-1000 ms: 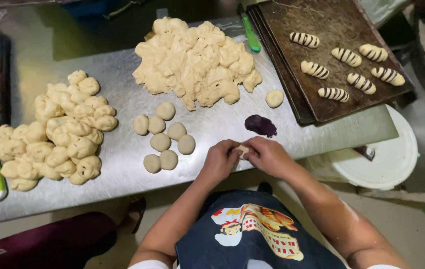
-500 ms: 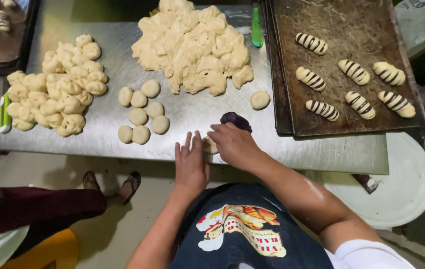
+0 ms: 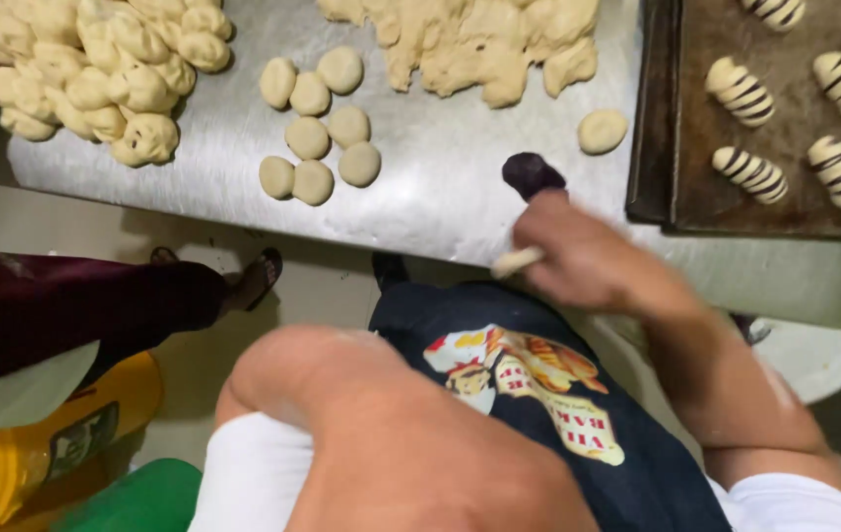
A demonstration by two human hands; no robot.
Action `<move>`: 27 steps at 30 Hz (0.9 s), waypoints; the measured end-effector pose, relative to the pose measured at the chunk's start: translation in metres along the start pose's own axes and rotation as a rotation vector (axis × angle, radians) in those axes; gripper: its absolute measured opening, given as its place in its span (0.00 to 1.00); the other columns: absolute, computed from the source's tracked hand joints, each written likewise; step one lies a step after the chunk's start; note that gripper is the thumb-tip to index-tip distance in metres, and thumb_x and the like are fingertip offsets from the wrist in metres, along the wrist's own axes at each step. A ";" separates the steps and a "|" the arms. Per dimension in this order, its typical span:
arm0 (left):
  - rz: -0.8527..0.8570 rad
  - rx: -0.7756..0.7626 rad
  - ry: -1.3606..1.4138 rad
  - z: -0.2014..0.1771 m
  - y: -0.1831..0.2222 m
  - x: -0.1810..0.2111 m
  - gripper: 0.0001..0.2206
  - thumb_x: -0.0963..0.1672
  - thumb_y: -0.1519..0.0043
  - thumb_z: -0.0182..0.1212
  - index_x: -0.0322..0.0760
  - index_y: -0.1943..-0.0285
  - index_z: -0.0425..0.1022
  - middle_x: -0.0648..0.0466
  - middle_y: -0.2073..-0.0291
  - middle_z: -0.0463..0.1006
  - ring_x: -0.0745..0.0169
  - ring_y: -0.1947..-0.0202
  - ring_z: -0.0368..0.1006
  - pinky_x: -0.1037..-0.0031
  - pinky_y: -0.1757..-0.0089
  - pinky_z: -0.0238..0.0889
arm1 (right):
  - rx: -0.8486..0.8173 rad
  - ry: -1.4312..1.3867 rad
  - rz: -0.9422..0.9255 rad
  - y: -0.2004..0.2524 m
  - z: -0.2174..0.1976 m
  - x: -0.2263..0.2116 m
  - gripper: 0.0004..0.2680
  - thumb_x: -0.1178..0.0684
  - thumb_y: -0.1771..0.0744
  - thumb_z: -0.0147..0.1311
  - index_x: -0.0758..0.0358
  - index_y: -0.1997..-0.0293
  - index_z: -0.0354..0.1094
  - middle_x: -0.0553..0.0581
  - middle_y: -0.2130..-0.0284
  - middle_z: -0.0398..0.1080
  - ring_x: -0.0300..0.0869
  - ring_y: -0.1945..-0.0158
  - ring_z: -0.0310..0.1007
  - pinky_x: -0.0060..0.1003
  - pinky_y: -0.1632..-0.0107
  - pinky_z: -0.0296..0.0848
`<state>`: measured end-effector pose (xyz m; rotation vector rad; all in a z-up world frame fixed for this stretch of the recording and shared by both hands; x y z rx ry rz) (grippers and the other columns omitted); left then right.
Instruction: Portioning, flattening, filling, and rolling dough to create buns on a production table.
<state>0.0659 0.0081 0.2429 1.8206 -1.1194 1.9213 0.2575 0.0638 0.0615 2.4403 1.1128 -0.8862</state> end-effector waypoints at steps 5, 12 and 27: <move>0.126 -0.127 0.196 -0.061 0.017 -0.032 0.22 0.51 0.30 0.58 0.37 0.32 0.65 0.48 0.50 0.79 0.50 0.51 0.82 0.65 0.49 0.80 | 0.860 0.655 0.223 0.081 -0.102 0.006 0.10 0.66 0.33 0.66 0.79 0.48 0.72 0.69 0.53 0.73 0.53 0.49 0.76 0.42 0.47 0.78; 0.278 -0.310 0.423 -0.138 -0.005 -0.029 0.28 0.53 0.29 0.61 0.39 0.25 0.58 0.43 0.44 0.77 0.46 0.48 0.84 0.65 0.50 0.85 | 1.186 0.680 0.131 -0.002 -0.121 0.025 0.09 0.76 0.37 0.49 0.75 0.64 0.52 0.67 0.64 0.52 0.59 0.59 0.51 0.56 0.53 0.54; 0.609 0.015 -1.275 -0.138 -0.088 -0.283 0.07 0.44 0.40 0.65 0.34 0.63 0.78 0.44 0.63 0.79 0.38 0.44 0.73 0.47 0.42 0.60 | 0.613 0.544 0.482 -0.016 0.044 0.055 0.31 0.43 0.33 0.59 0.69 0.24 0.52 0.68 0.32 0.62 0.56 0.28 0.58 0.57 0.31 0.53</move>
Point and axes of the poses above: each hand's wrist, its own y-axis away from the middle knuckle, its own z-axis out of the palm, x = y × z, the point moved 6 cm from there along -y, towards the middle knuckle
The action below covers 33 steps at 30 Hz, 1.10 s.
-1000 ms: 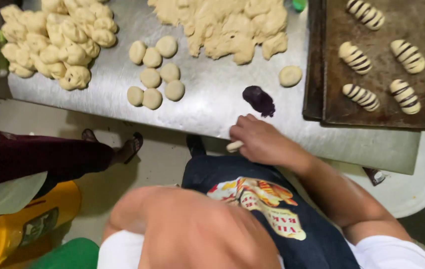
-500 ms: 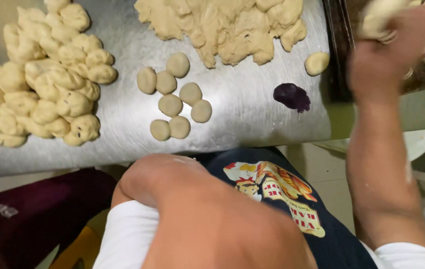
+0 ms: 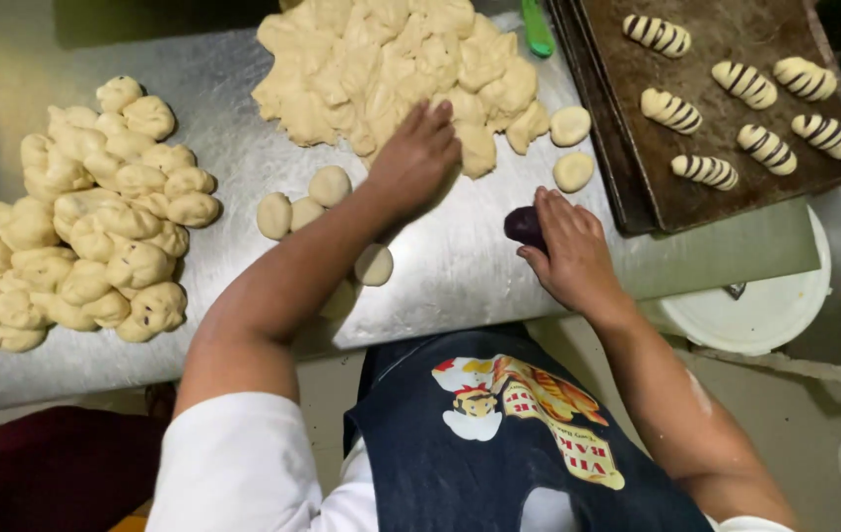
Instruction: Portioning, flattening, filling, and rolling dough to create buns on a production table.
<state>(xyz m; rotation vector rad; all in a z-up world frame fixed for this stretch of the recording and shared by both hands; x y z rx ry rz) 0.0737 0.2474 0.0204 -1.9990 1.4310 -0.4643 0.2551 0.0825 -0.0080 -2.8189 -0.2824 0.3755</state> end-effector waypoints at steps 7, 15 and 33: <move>-0.255 0.055 -0.076 0.015 0.002 0.009 0.07 0.44 0.37 0.60 0.42 0.69 0.71 0.55 0.69 0.74 0.54 0.60 0.76 0.69 0.60 0.70 | 0.382 -0.129 -0.143 0.015 -0.010 0.028 0.22 0.45 0.37 0.69 0.63 0.40 0.71 0.59 0.52 0.71 0.55 0.50 0.73 0.48 0.49 0.73; -0.959 -0.836 0.211 -0.011 0.079 0.127 0.10 0.47 0.42 0.56 0.55 0.56 0.81 0.51 0.66 0.82 0.45 0.60 0.81 0.53 0.58 0.75 | 0.470 -0.091 -0.292 0.014 -0.036 0.020 0.07 0.53 0.34 0.61 0.50 0.53 0.77 0.49 0.57 0.72 0.45 0.57 0.72 0.40 0.58 0.69; -0.755 -0.815 0.266 -0.071 0.037 0.210 0.34 0.59 0.32 0.43 0.41 0.21 0.56 0.41 0.22 0.50 0.33 0.22 0.37 0.28 0.35 0.27 | -0.139 0.089 -0.090 0.033 -0.050 0.005 0.04 0.46 0.38 0.59 0.49 0.73 0.76 0.50 0.76 0.72 0.47 0.64 0.73 0.48 0.52 0.64</move>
Point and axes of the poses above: each hand's wrist, its own y-axis away from the middle knuckle, its own z-axis out of the palm, x = y × z, the point moved 6 cm from there along -y, towards the middle knuckle
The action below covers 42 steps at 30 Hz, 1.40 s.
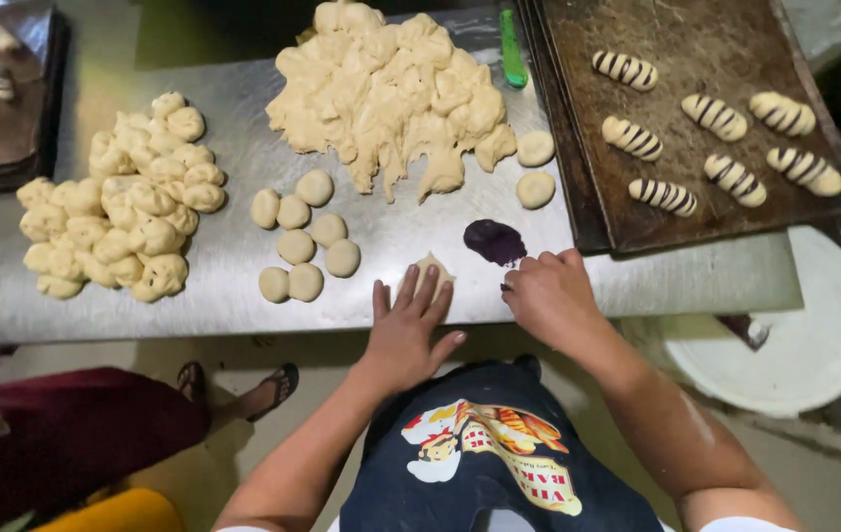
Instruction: Portioning, flattening, filling, and rolling dough to create buns on a production table.
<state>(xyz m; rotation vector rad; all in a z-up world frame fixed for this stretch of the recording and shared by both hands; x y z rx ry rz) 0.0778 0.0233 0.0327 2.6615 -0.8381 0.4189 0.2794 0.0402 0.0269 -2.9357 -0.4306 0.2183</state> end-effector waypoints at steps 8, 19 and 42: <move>0.175 0.109 0.095 -0.020 -0.030 -0.082 0.31 0.40 0.40 0.48 0.37 0.23 0.58 0.39 0.26 0.58 0.36 0.25 0.50 0.43 0.32 0.42 | 0.169 -0.774 0.099 -0.030 0.017 -0.101 0.07 0.56 0.36 0.64 0.57 0.56 0.79 0.57 0.62 0.78 0.51 0.55 0.77 0.42 0.52 0.74; 0.081 0.230 1.131 -0.023 0.004 -0.106 0.36 0.43 0.47 0.73 0.33 0.29 0.61 0.39 0.51 0.70 0.47 0.50 0.72 0.66 0.52 0.73 | -0.122 -0.723 0.248 -0.020 0.016 -0.104 0.13 0.57 0.37 0.62 0.61 0.48 0.74 0.62 0.62 0.78 0.59 0.54 0.78 0.50 0.50 0.74; -0.244 0.222 0.446 0.007 -0.030 0.004 0.32 0.40 0.37 0.48 0.20 0.22 0.47 0.28 0.51 0.76 0.21 0.51 0.75 0.43 0.55 0.70 | -0.298 -0.442 -0.104 -0.036 0.035 -0.011 0.11 0.42 0.32 0.55 0.55 0.52 0.74 0.59 0.68 0.79 0.59 0.60 0.80 0.55 0.57 0.78</move>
Point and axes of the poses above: each hand's wrist, its own y-axis away from the middle knuckle, its own z-axis out of the palm, x = y × z, the point moved 6 cm from there along -y, towards the middle knuckle
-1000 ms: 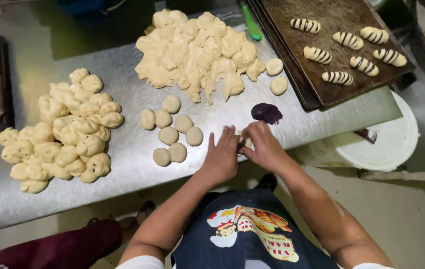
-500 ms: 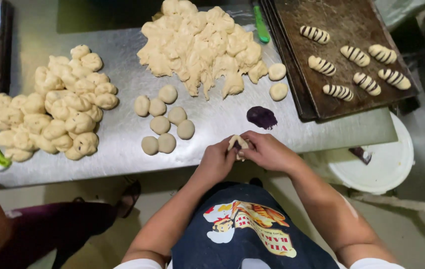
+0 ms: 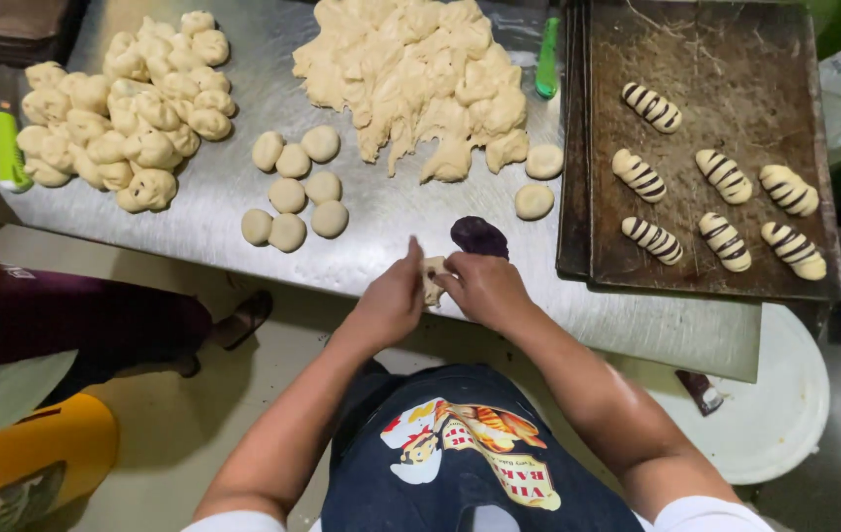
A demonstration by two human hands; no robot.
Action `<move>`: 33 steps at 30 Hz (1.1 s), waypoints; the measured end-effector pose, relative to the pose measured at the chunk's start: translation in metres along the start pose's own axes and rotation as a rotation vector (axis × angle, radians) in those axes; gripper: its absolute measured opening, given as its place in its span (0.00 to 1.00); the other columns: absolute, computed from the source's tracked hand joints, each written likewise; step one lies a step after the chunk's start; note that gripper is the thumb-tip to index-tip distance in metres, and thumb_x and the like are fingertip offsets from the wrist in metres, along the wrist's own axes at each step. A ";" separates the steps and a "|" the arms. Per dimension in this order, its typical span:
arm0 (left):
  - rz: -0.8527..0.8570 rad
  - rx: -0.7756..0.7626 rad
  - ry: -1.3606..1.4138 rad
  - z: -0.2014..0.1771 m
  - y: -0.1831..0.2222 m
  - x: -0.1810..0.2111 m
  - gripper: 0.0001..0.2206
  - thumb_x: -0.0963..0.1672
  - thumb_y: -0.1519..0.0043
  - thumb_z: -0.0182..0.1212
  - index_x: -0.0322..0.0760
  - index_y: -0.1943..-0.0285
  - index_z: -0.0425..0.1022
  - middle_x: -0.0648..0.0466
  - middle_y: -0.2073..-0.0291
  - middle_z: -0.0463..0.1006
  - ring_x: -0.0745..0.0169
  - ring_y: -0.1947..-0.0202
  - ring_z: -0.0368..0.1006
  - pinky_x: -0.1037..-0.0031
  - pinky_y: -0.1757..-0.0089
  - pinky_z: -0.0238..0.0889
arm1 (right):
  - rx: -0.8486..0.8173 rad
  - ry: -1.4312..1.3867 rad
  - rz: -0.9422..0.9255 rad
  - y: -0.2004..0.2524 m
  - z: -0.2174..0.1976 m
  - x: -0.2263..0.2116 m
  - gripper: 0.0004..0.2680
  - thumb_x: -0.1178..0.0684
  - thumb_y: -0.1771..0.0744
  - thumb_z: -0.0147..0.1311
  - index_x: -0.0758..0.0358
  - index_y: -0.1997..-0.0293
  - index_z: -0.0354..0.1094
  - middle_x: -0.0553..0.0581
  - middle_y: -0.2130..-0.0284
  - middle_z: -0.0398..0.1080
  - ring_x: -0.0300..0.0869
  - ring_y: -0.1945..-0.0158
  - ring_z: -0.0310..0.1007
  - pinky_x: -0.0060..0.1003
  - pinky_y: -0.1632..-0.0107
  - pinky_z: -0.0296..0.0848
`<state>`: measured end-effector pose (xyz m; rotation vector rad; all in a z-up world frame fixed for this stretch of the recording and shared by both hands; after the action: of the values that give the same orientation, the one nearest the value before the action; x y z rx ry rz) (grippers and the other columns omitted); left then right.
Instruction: Portioning, flattening, filling, and rolling dough to create buns on a production table.
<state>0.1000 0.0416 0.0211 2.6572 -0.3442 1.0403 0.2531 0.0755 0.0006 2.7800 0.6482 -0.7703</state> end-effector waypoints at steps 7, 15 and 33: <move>0.034 0.247 0.155 0.016 -0.003 -0.030 0.25 0.42 0.42 0.67 0.30 0.34 0.73 0.45 0.63 0.78 0.41 0.56 0.78 0.58 0.54 0.73 | 0.071 -0.267 -0.010 -0.004 -0.003 -0.002 0.13 0.43 0.34 0.59 0.60 0.50 0.71 0.62 0.69 0.78 0.64 0.59 0.79 0.59 0.57 0.76; 0.073 -0.069 -0.194 0.017 -0.055 -0.044 0.09 0.49 0.39 0.61 0.42 0.60 0.77 0.52 0.67 0.73 0.41 0.62 0.78 0.55 0.61 0.73 | 0.106 0.065 -0.121 -0.005 0.030 0.020 0.06 0.49 0.36 0.59 0.49 0.59 0.78 0.53 0.70 0.73 0.53 0.60 0.78 0.47 0.61 0.78; 0.298 0.535 -0.180 -0.212 -0.116 -0.165 0.18 0.44 0.46 0.71 0.38 0.49 0.71 0.45 0.62 0.69 0.38 0.57 0.71 0.55 0.55 0.65 | 0.529 0.337 0.174 -0.011 0.007 -0.007 0.33 0.40 0.35 0.61 0.73 0.26 0.54 0.72 0.33 0.62 0.60 0.29 0.59 0.56 0.29 0.51</move>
<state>-0.1144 0.2406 0.0391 3.2676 -0.5848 1.1036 0.2399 0.0807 -0.0019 3.4378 0.2635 -0.4937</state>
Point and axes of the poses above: each hand's wrist, its own y-axis away from the middle knuckle, its own z-axis out of the palm, x = y × z, the point moved 6 cm from there along -y, towards the middle knuckle
